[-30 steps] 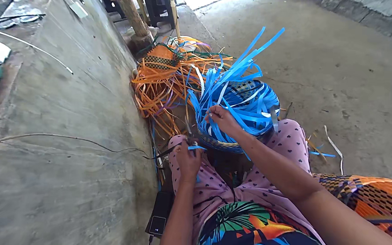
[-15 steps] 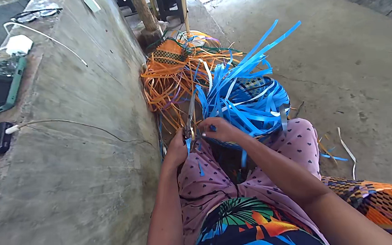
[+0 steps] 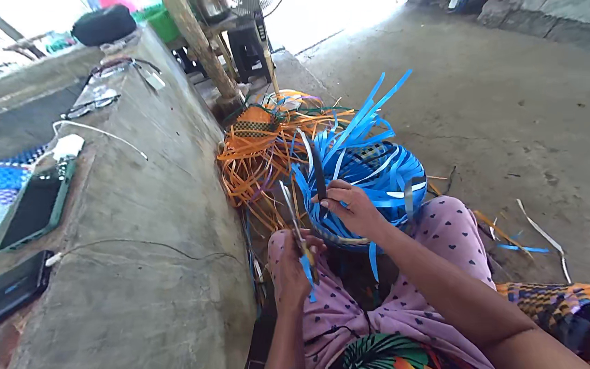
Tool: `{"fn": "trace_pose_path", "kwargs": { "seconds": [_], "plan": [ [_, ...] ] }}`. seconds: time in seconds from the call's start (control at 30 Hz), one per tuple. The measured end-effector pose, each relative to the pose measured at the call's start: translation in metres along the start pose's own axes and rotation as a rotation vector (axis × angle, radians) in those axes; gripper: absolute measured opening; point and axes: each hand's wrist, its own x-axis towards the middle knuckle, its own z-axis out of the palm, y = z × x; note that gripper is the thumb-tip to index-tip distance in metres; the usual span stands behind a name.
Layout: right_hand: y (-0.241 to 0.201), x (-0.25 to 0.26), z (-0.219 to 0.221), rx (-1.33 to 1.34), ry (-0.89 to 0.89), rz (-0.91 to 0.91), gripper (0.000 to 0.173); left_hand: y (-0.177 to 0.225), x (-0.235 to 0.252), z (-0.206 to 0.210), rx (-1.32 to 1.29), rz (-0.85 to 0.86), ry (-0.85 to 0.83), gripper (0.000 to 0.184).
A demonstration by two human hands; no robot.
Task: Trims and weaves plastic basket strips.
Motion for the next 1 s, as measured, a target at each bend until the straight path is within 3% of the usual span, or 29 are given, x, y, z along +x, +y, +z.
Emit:
{"fn": "trace_pose_path", "kwargs": {
  "seconds": [0.2, 0.4, 0.73, 1.0],
  "plan": [
    [-0.019, -0.001, -0.005, 0.311, 0.088, 0.138, 0.010, -0.013, -0.003, 0.028, 0.221, 0.055, -0.092, 0.059],
    [-0.020, -0.009, -0.004, 0.365, 0.114, 0.063, 0.019, -0.010, -0.003, 0.029, 0.347, 0.080, -0.079, 0.061],
    [-0.030, -0.012, 0.000, 0.379, 0.126, -0.037, 0.020, -0.004, -0.003, 0.026, 0.584, 0.158, -0.020, 0.070],
    [-0.032, -0.011, 0.003, 0.361, 0.128, -0.059, 0.020, 0.001, -0.008, 0.033, 0.494, 0.130, -0.031, 0.041]
  ]
}}
